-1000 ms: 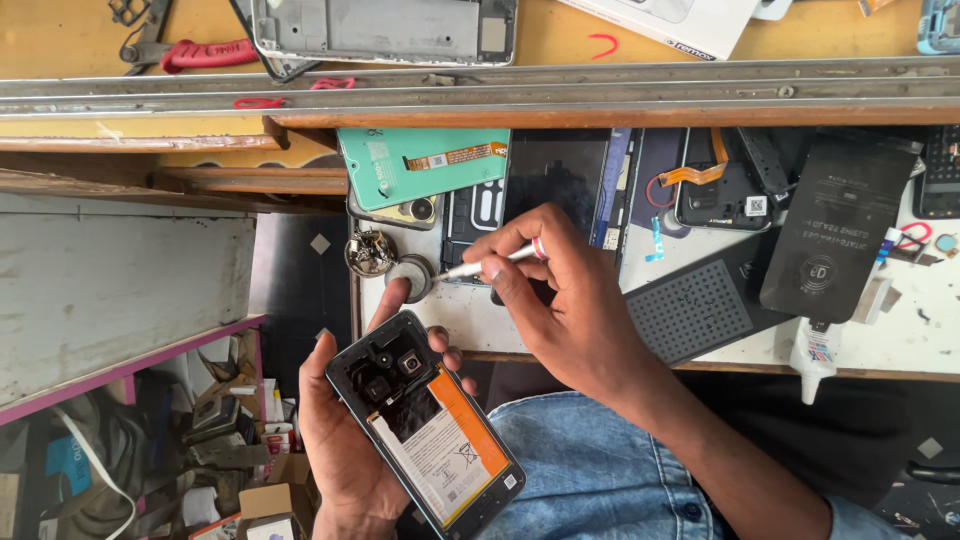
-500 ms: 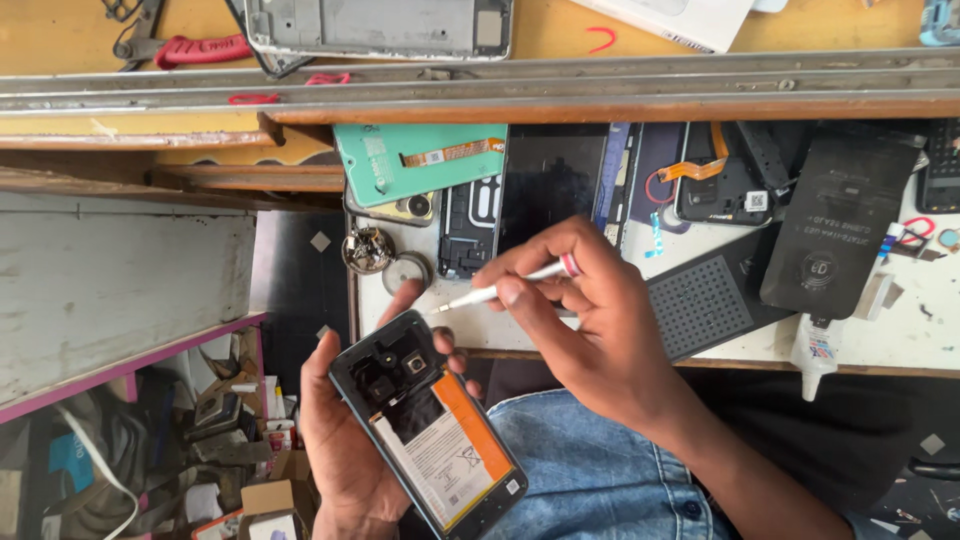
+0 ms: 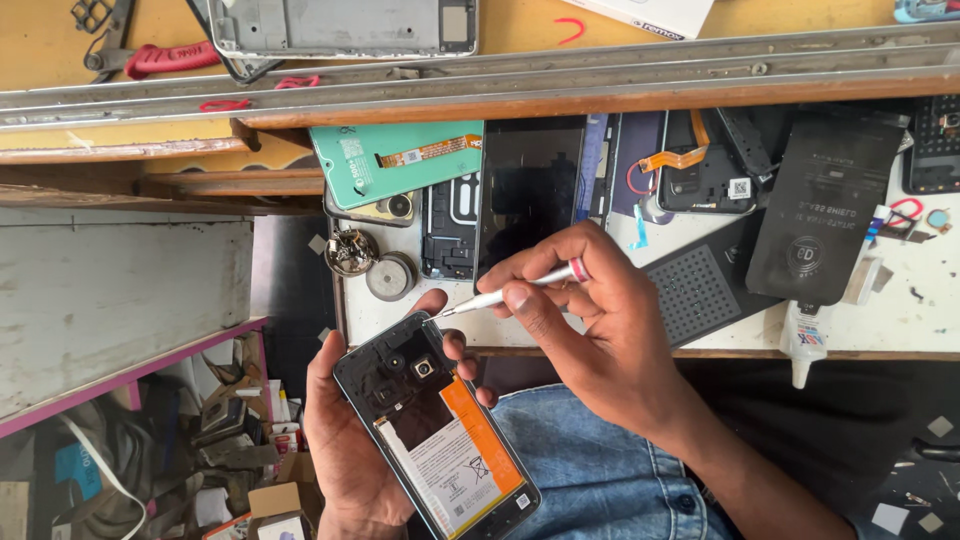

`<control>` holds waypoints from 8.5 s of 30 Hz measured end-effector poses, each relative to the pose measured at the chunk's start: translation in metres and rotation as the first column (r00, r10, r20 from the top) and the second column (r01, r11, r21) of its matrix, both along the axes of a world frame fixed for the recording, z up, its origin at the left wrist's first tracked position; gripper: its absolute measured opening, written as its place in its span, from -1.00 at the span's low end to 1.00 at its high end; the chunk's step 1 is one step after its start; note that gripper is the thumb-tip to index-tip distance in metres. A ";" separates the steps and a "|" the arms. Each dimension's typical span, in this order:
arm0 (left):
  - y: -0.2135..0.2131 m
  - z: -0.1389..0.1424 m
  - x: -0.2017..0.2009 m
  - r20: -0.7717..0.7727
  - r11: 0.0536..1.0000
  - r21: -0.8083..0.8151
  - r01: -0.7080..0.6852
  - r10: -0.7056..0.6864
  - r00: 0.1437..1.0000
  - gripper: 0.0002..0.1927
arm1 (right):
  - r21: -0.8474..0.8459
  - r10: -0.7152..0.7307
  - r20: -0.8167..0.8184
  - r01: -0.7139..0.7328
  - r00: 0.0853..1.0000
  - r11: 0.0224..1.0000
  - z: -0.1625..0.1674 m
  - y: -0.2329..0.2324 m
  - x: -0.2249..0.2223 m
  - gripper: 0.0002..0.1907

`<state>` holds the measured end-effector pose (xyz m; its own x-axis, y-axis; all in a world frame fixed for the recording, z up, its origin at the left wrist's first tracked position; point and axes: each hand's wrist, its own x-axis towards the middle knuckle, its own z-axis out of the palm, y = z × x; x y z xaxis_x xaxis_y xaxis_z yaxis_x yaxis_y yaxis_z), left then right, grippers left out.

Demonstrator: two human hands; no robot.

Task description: The person uses a screwdriver to remove screws from the back of a smartphone, then lifts the back cover to expose the battery and internal components. The person continues to unscrew and adjust internal parts while holding the device.

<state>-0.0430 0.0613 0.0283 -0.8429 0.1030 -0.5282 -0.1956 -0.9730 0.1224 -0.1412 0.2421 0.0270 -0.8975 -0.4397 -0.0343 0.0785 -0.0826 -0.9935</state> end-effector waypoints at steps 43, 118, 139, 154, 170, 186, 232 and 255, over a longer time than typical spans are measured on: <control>0.011 -0.042 0.022 0.017 0.961 -0.269 -0.065 0.073 0.997 -0.29 | 0.152 0.037 -0.163 -0.012 0.986 0.988 -0.050 -0.005 0.017 -0.92; 0.038 -0.069 0.026 -0.007 0.964 -0.259 -0.060 0.060 0.998 -0.28 | 0.229 0.054 -0.413 0.046 0.909 0.972 -0.068 0.009 0.028 -0.91; 0.041 -0.071 0.027 0.011 0.952 -0.302 -0.047 0.052 0.999 -0.26 | 0.224 0.049 -0.430 0.053 0.902 0.973 -0.067 0.012 0.028 -0.91; 0.046 -0.055 0.026 0.028 0.970 -0.239 -0.028 0.036 0.999 -0.24 | -0.177 -0.136 -0.014 0.131 0.991 0.975 -0.046 0.059 0.045 -0.85; 0.149 -0.010 -0.016 0.014 0.891 0.158 0.425 -0.432 0.902 -0.07 | -0.065 -0.575 -0.067 0.571 0.816 0.818 0.001 0.166 0.076 -0.67; 0.161 -0.014 -0.020 -0.005 0.891 0.194 0.411 -0.418 0.908 -0.10 | 0.046 -0.578 -0.139 0.589 0.804 0.807 -0.001 0.178 0.079 -0.69; 0.184 -0.011 -0.016 0.128 0.819 -0.261 0.511 -0.495 0.860 -0.06 | 0.200 -0.444 -0.455 0.574 0.772 0.794 0.022 0.177 0.075 -0.67; 0.188 -0.011 -0.019 0.098 0.881 -0.081 0.467 -0.459 0.883 -0.15 | 0.319 -0.502 -0.357 0.607 0.788 0.728 0.013 0.195 0.086 -0.67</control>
